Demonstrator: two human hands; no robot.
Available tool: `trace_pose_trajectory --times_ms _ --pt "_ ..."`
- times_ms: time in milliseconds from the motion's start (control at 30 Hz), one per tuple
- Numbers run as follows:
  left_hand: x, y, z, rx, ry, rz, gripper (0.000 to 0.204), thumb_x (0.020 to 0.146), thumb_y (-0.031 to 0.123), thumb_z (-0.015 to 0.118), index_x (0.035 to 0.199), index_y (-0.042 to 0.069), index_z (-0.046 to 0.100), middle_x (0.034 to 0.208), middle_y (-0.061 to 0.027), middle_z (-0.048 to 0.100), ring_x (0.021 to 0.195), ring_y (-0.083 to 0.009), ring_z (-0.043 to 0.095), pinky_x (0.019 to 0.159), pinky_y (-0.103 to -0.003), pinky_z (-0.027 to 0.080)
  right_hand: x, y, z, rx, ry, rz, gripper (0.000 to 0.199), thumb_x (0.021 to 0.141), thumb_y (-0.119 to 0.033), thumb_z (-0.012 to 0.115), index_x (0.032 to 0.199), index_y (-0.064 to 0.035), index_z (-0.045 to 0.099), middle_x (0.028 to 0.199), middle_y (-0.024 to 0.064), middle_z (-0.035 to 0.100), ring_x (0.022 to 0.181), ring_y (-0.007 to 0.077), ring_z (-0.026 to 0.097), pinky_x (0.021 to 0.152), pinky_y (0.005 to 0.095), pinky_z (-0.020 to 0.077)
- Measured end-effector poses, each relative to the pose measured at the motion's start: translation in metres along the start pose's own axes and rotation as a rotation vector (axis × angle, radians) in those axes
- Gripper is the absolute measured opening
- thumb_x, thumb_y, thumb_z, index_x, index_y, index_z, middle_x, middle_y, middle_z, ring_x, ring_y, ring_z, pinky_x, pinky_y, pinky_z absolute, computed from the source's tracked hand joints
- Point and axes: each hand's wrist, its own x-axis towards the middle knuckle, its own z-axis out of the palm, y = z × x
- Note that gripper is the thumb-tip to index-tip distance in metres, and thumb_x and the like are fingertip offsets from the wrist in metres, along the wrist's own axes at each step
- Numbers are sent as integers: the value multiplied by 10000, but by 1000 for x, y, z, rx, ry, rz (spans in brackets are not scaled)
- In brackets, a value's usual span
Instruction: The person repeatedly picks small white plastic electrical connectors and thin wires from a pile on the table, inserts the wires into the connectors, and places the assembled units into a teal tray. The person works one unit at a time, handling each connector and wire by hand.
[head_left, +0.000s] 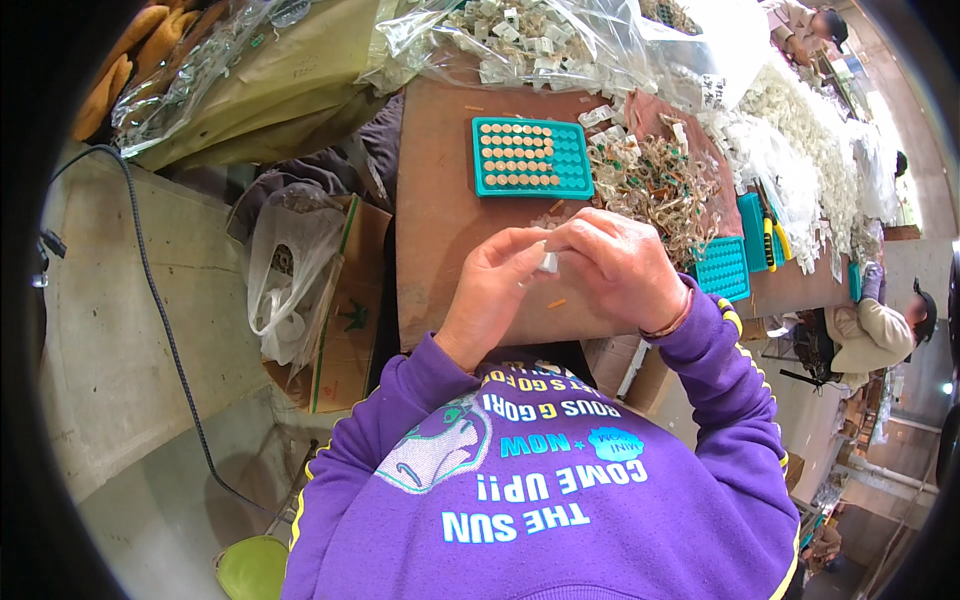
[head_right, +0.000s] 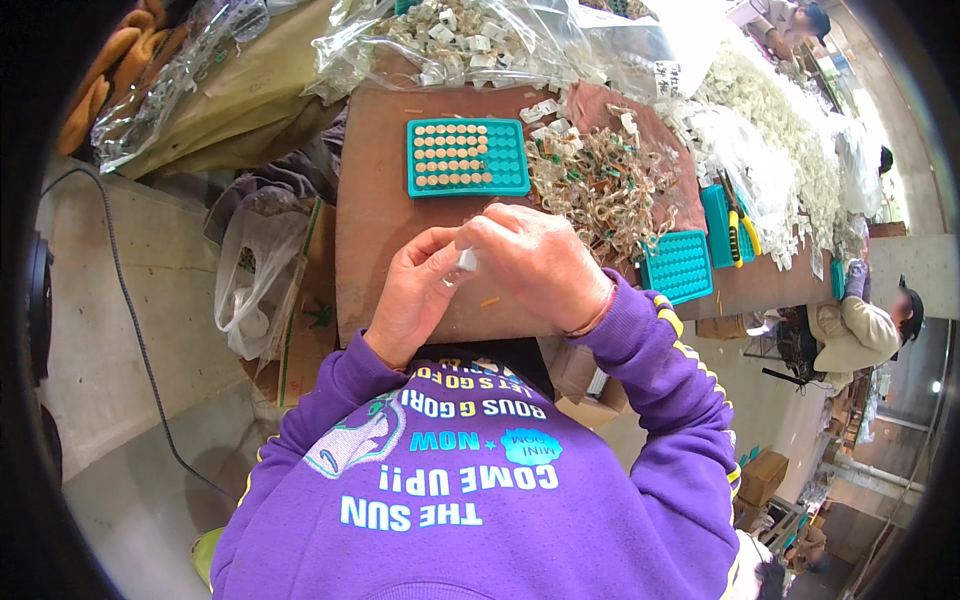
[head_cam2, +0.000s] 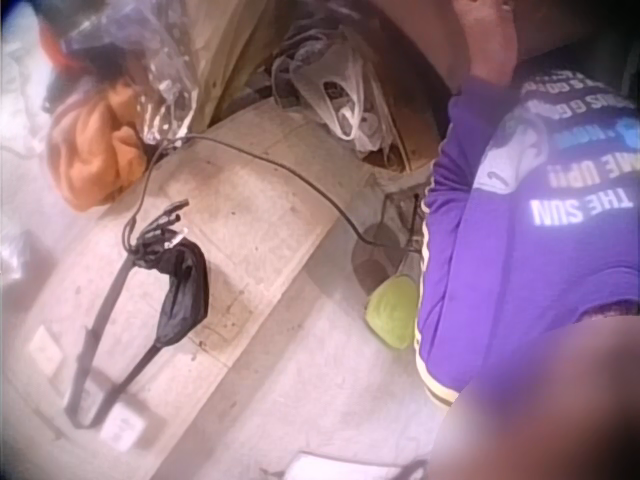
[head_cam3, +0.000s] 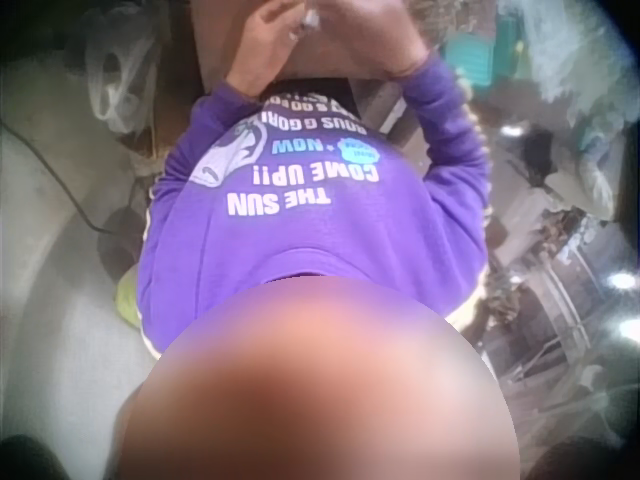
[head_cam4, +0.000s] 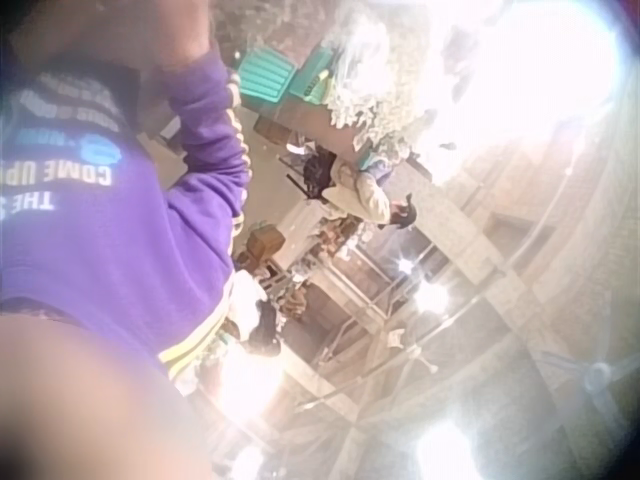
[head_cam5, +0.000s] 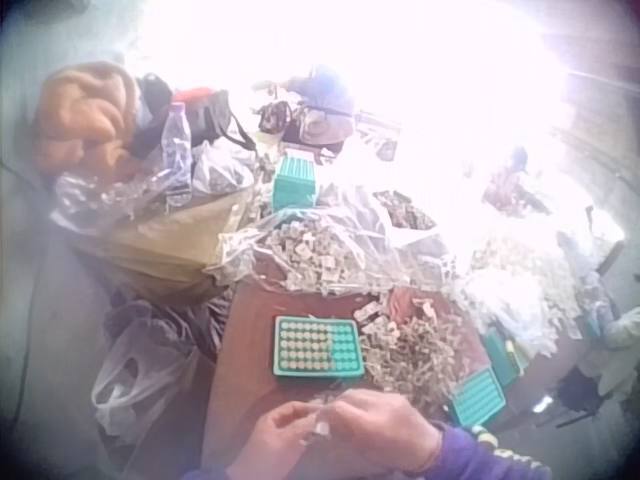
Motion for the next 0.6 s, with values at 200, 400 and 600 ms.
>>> trace_pose_trajectory --times_ms 200,400,600 --pt "-1 0 1 43 28 17 224 957 133 629 1120 -20 646 1037 -72 668 924 -146 639 827 -301 536 -9 -4 15 181 171 231 159 775 -21 697 915 -44 623 809 99 625 704 270 642 583 323 518" --pt "-1 3 4 34 33 8 244 950 147 639 1119 -29 646 1010 -78 675 882 -155 649 819 -301 538 -19 -6 18 177 247 257 113 792 6 674 885 -28 619 828 113 627 739 282 648 658 338 526" --pt "-1 -1 -1 18 24 5 248 950 150 639 1125 -25 644 994 -73 678 860 -150 648 795 -289 532 -20 -7 31 126 264 220 130 808 41 632 904 -29 580 852 138 591 749 343 639 631 378 524"
